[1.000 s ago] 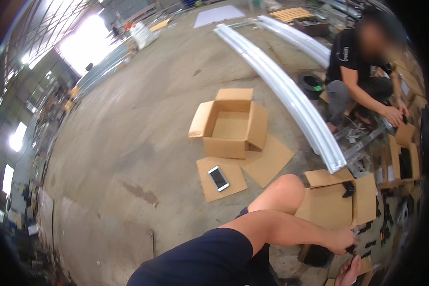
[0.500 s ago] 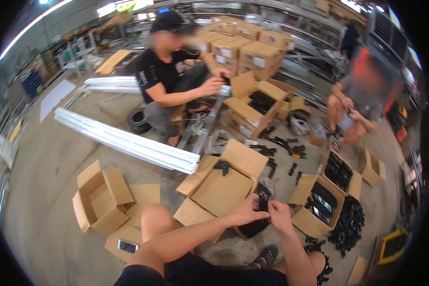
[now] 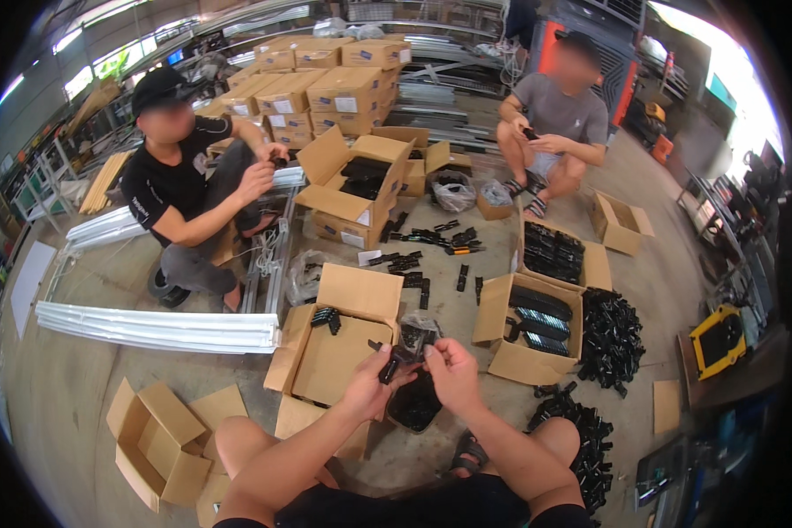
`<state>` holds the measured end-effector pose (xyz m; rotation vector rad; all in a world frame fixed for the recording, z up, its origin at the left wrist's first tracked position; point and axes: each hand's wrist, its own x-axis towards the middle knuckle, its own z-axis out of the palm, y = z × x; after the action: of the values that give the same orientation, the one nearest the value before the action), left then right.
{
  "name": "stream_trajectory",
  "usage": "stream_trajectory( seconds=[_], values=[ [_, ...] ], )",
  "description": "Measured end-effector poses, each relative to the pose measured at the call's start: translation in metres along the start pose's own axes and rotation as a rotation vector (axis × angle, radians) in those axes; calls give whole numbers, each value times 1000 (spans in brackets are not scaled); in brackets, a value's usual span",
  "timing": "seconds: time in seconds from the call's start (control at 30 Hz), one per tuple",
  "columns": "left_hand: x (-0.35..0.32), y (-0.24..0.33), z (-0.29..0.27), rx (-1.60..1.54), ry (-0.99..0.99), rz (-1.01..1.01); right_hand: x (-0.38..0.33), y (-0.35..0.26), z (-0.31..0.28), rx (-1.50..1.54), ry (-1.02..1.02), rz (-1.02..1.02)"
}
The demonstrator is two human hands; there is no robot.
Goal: The person sits on the floor in a warehouse and assembles small black plastic components by hand. They pick up individual pieces from a cardboard box, fit them together, and place the assembled units back into the box. Two other people are visible in the background performing similar tasks.
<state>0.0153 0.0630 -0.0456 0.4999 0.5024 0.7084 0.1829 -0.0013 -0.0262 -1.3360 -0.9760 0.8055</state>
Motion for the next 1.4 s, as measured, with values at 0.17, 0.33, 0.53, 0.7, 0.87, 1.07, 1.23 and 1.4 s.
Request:
stream_trajectory(
  seconds=[0.17,0.33,0.53,0.7,0.87,1.07,1.23,1.4],
  values=[
    [1,3,17,-70,-156,93,-1,9,0,184,-33,50],
    [0,-7,20,-69,-72,73,-7,16,7,405,-86,130],
    [2,9,3,37,140,197,-5,7,9,231,-344,97],
    [5,17,15,283,68,347,2,6,-2,193,-284,224],
    [-5,13,13,305,58,311,-1,-19,-4,-195,-584,297],
    [-6,-4,12,245,-3,311,-17,-4,12,100,-278,89],
    [-15,-10,31,87,-66,310,-22,3,16,23,-366,113],
    [-17,9,25,328,-129,196,-21,-13,13,78,-356,81]
  ],
)
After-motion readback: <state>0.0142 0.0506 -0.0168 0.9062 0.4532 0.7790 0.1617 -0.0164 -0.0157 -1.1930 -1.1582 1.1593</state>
